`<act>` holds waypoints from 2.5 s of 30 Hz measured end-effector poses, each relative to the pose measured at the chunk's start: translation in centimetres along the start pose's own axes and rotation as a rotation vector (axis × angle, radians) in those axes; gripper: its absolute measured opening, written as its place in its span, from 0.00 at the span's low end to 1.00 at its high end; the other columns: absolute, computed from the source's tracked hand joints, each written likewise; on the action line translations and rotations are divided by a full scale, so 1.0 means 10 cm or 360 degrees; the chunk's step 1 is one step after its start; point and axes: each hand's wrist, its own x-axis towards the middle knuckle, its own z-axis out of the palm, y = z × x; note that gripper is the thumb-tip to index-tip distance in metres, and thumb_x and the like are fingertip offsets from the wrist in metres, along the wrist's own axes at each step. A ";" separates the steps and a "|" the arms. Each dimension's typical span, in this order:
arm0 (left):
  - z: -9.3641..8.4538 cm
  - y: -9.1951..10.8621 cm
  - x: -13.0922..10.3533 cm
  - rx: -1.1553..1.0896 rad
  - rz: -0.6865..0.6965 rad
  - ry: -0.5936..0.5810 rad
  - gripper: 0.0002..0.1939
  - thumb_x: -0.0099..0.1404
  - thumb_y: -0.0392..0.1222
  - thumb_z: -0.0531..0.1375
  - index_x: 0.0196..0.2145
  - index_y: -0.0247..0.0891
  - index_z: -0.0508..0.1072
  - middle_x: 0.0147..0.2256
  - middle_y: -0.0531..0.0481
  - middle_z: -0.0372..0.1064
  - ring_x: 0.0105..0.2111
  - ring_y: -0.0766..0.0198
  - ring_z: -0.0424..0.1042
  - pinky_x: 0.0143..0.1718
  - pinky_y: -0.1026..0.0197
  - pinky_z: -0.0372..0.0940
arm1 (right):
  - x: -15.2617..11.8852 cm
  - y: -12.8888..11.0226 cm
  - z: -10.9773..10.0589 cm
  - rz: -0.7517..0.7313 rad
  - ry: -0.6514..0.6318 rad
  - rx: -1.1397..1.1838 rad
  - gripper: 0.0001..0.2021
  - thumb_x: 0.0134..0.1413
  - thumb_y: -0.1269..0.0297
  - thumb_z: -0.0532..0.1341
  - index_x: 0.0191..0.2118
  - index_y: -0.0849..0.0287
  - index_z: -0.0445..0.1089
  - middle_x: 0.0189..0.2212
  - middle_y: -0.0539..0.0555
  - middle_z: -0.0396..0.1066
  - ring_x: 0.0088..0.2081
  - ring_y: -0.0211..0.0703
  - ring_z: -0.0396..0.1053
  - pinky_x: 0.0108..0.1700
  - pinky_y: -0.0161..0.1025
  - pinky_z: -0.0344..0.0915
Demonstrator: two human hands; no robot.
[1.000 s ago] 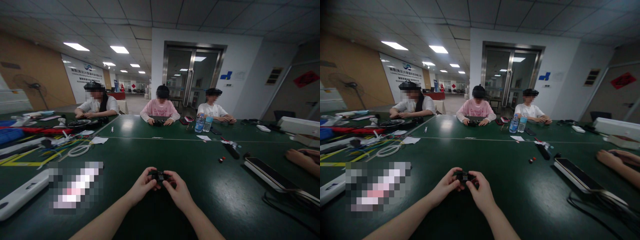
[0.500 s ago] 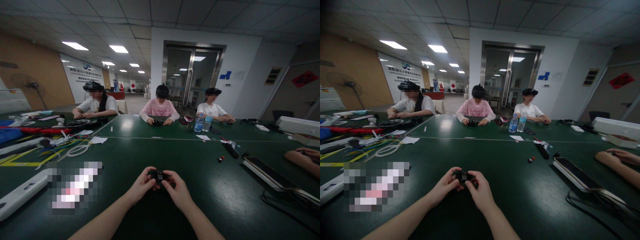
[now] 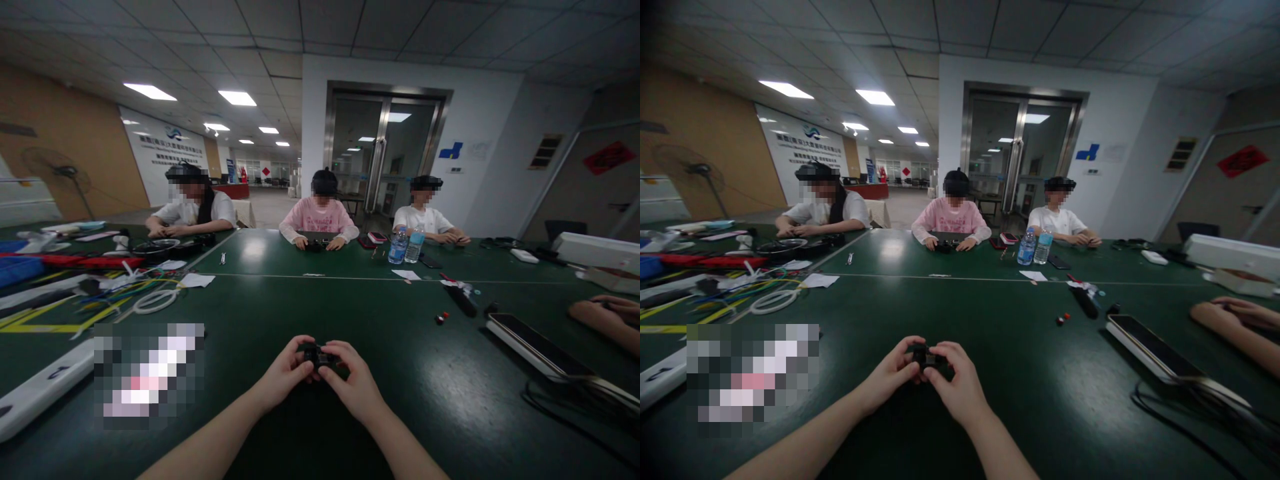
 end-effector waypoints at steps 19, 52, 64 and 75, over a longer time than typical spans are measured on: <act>0.00 -0.03 0.01 0.0057 0.0031 -0.0008 0.22 0.57 0.44 0.60 0.46 0.42 0.56 0.35 0.50 0.68 0.31 0.64 0.70 0.34 0.60 0.61 | 0.02 0.02 0.03 -0.0023 0.0065 0.0027 0.10 0.45 0.69 0.61 0.37 0.52 0.71 0.44 0.53 0.65 0.48 0.46 0.64 0.51 0.46 0.59; 0.00 0.01 -0.02 0.0064 -0.0047 0.0124 0.21 0.59 0.47 0.58 0.47 0.41 0.57 0.36 0.49 0.68 0.32 0.62 0.71 0.36 0.57 0.62 | 0.07 0.13 -0.24 -0.0069 0.0609 0.0135 0.13 0.48 0.58 0.60 0.40 0.57 0.68 0.37 0.54 0.71 0.41 0.46 0.68 0.47 0.47 0.63; 0.01 0.01 -0.03 0.0086 -0.0016 0.0095 0.20 0.60 0.44 0.57 0.48 0.41 0.56 0.36 0.48 0.68 0.33 0.62 0.70 0.35 0.58 0.61 | 0.07 0.19 -0.26 -0.0112 0.0619 0.0160 0.13 0.51 0.57 0.58 0.41 0.56 0.66 0.38 0.54 0.69 0.42 0.45 0.66 0.47 0.45 0.62; 0.00 0.03 -0.02 0.0094 -0.0034 0.0058 0.21 0.60 0.41 0.57 0.49 0.41 0.54 0.35 0.48 0.68 0.34 0.61 0.71 0.36 0.57 0.61 | 0.05 0.10 -0.20 0.0016 0.0405 0.0100 0.13 0.47 0.62 0.60 0.41 0.55 0.68 0.37 0.52 0.70 0.42 0.46 0.67 0.48 0.46 0.62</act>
